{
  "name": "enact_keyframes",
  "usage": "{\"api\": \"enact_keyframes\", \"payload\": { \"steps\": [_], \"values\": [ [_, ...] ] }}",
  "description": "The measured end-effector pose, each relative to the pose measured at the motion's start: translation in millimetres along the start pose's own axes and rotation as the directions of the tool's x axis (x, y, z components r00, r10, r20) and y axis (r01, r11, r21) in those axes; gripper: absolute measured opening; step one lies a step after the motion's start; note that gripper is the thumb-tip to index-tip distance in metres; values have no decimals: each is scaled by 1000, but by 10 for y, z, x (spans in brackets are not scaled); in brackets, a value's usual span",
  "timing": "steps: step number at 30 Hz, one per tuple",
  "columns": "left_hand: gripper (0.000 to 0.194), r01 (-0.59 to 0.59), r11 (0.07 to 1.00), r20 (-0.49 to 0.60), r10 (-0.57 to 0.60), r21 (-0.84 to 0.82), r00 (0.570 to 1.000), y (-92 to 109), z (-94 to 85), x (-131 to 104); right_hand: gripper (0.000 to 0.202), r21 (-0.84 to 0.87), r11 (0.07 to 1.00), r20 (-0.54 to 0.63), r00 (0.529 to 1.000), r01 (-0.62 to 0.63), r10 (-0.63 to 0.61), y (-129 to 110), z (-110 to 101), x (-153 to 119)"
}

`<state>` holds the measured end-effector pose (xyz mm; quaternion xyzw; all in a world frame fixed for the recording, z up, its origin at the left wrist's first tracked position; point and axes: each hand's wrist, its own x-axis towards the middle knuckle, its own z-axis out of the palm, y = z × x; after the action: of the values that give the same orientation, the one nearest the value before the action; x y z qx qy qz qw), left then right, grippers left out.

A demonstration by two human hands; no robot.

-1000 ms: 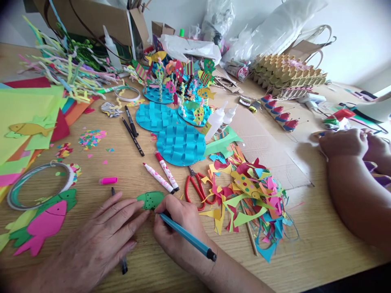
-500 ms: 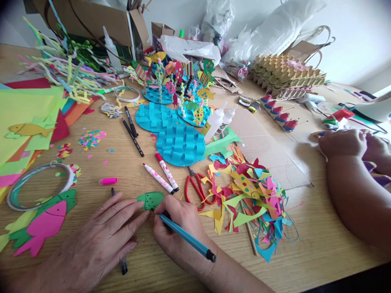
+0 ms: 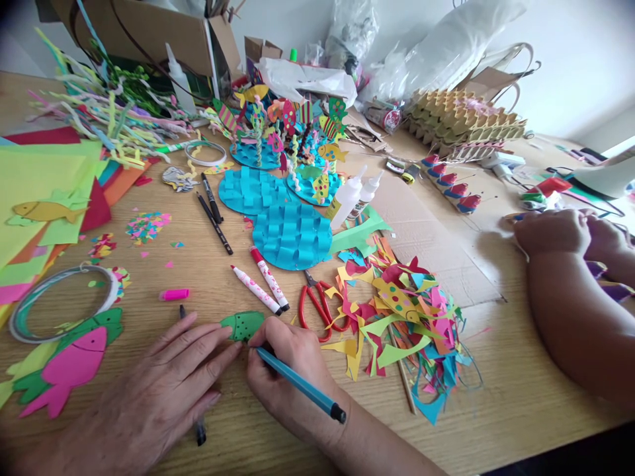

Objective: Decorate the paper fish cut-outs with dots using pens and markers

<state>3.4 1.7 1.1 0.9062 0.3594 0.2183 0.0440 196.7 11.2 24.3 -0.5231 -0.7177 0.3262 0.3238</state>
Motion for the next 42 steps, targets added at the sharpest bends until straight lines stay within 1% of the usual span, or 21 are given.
{"api": "enact_keyframes", "payload": {
  "steps": [3,6,10,12,14,15,17,18,20,22,25,28,30,33,37,40,42],
  "values": [
    [30,-11,1000,-19,11,6,1000,-8,-2,21,9,40,999,-45,999,-20,22,3,-45,-16],
    [29,-46,998,-30,47,31,998,-29,-13,40,7,67,998,-137,990,-14,23,8,-112,-49],
    [27,-105,993,42,103,46,994,-70,-61,49,6,14,998,-267,962,59,-54,-18,-224,-67],
    [27,-107,993,67,104,50,992,-88,-87,49,8,-69,992,-286,951,103,-119,-58,-313,-66],
    [28,-113,992,82,108,57,991,-100,-98,46,12,-205,964,-239,947,169,-217,-107,-433,-74],
    [29,-120,991,78,115,61,990,-102,-94,42,14,-270,935,-205,936,228,-287,-128,-502,-84],
    [31,-131,989,59,127,64,990,-98,-69,28,18,-345,886,-86,930,309,-357,-146,-644,-119],
    [31,-124,990,26,123,66,992,-92,-49,18,22,-361,868,-34,925,342,-379,-138,-712,-142],
    [32,-89,994,-56,93,67,994,-74,-5,-3,27,-391,850,37,929,353,-368,-89,-826,-188],
    [33,-56,996,-96,62,64,993,-57,28,-18,29,-414,845,47,935,338,-351,-4,-907,-225],
    [32,-61,996,-79,65,61,995,-51,41,-19,32,-373,879,25,951,295,-309,140,-962,-254],
    [32,-92,993,-104,99,76,990,-70,36,-5,33,-315,914,13,964,255,-264,256,-960,-263],
    [32,-110,990,-114,120,90,986,-83,35,2,32,-333,913,10,969,234,-245,318,-944,-263],
    [32,-131,987,-114,141,96,983,-89,16,4,32,-412,891,19,979,192,-202,408,-922,-254],
    [31,-140,984,-77,149,107,986,-107,-103,9,34,-509,849,39,989,142,-142,528,-918,-221],
    [30,-145,981,-38,151,129,988,-164,-272,27,33,-600,794,5,993,97,-117,600,-917,-187],
    [30,-183,973,10,183,144,983,-218,-396,40,34,-652,754,1,995,74,-97,630,-905,-163]
  ]
}}
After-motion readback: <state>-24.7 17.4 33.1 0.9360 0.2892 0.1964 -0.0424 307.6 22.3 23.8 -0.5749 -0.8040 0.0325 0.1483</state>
